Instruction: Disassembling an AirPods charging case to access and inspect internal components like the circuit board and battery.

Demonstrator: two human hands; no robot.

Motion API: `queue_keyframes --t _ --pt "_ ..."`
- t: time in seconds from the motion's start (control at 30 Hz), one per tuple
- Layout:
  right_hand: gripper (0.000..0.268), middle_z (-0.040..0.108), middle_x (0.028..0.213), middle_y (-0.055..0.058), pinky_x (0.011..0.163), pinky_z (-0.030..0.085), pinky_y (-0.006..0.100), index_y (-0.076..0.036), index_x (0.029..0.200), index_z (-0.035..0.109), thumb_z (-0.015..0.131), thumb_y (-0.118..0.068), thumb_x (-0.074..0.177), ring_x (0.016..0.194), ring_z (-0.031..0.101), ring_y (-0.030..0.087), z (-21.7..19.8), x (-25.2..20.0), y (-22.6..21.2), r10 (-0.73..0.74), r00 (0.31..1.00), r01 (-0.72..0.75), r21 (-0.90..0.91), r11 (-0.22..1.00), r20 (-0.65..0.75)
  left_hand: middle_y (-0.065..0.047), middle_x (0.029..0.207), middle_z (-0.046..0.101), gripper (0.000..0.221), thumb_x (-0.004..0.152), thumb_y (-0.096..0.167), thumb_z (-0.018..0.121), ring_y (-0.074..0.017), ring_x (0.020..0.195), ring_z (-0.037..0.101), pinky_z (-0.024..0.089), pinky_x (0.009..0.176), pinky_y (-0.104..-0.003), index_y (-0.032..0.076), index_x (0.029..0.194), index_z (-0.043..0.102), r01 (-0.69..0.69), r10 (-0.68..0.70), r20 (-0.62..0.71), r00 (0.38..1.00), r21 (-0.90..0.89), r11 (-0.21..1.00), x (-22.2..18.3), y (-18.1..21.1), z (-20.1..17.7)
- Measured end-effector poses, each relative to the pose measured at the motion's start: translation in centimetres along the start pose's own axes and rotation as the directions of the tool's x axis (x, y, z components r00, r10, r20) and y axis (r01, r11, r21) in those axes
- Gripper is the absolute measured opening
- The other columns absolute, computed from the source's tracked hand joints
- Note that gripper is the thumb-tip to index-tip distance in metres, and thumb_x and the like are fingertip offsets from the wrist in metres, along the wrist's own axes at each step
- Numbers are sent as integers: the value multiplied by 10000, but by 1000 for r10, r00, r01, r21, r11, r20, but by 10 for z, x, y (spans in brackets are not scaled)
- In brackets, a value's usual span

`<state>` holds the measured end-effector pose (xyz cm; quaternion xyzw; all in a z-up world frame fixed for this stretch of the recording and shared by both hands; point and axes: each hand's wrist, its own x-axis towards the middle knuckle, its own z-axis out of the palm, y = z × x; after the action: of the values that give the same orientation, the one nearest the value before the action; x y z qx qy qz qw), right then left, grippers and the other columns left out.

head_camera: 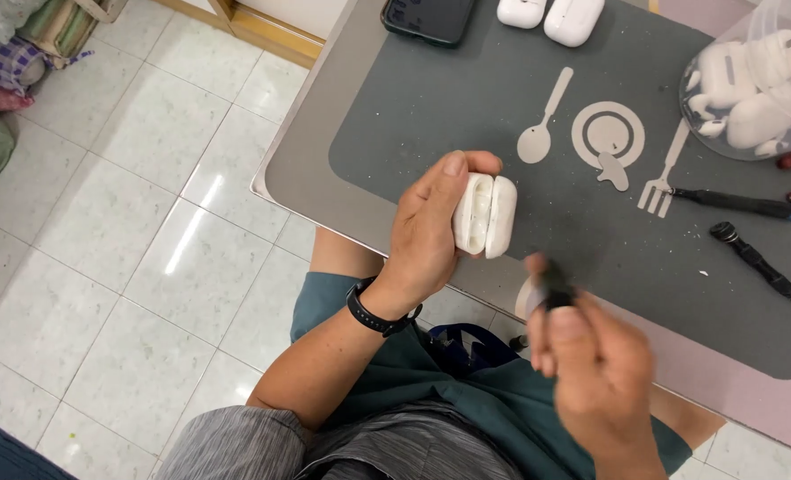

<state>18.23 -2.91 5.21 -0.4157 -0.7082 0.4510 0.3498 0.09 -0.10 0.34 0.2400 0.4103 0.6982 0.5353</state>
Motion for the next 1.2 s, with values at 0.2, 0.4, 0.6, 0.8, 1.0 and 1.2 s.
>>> queue_keyframes --t 0.2,0.4,0.6,0.8,1.0,1.2 --pt "433 625 526 -31 600 505 248 -61 670 687 503 -226 1026 501 597 74 9 7 -6 159 979 -126 -236 964 127 43 833 629 429 1055 487 467 -69 685 548 432 576 -220 136 1081 714 -143 148 -7 989 208 968 -4 -5 1" --pt "281 567 527 -85 534 407 256 -111 742 637 559 -191 1001 468 439 61 12 9 4 125 992 -115 -335 935 6 59 937 691 439 1014 512 510 -70 830 575 469 735 -244 138 1059 736 -193 241 -63 968 425 884 -11 -6 9" --pt "160 642 676 73 545 424 392 -48 1132 748 715 -167 1031 513 530 249 -2 -10 58 -232 955 47 -680 732 -183 30 816 669 309 1057 325 538 -62 766 584 503 659 -255 79 1095 721 -241 288 -42 957 438 866 -10 -16 11" --pt "177 595 647 42 499 393 364 -20 1084 744 661 -166 1029 471 470 198 -3 -20 37 -295 940 122 -638 760 -171 61 869 648 382 1050 440 484 -74 794 559 455 695 -253 137 1016 714 -265 317 3 948 558 787 -14 -8 18" --pt "97 417 511 -38 408 281 297 -74 1018 716 649 -144 1023 409 352 114 11 -7 45 -286 951 161 -605 780 -115 61 852 648 369 1061 418 482 -70 792 569 473 709 -250 129 977 694 -296 353 12 936 572 765 -11 -11 20" --pt "180 346 529 -36 418 259 299 -80 861 641 622 -129 1034 442 292 115 11 -10 37 -270 953 158 -536 829 -137 13 867 695 382 1076 391 450 -90 766 608 497 692 -263 129 961 702 -308 347 47 937 582 753 -12 -9 20"
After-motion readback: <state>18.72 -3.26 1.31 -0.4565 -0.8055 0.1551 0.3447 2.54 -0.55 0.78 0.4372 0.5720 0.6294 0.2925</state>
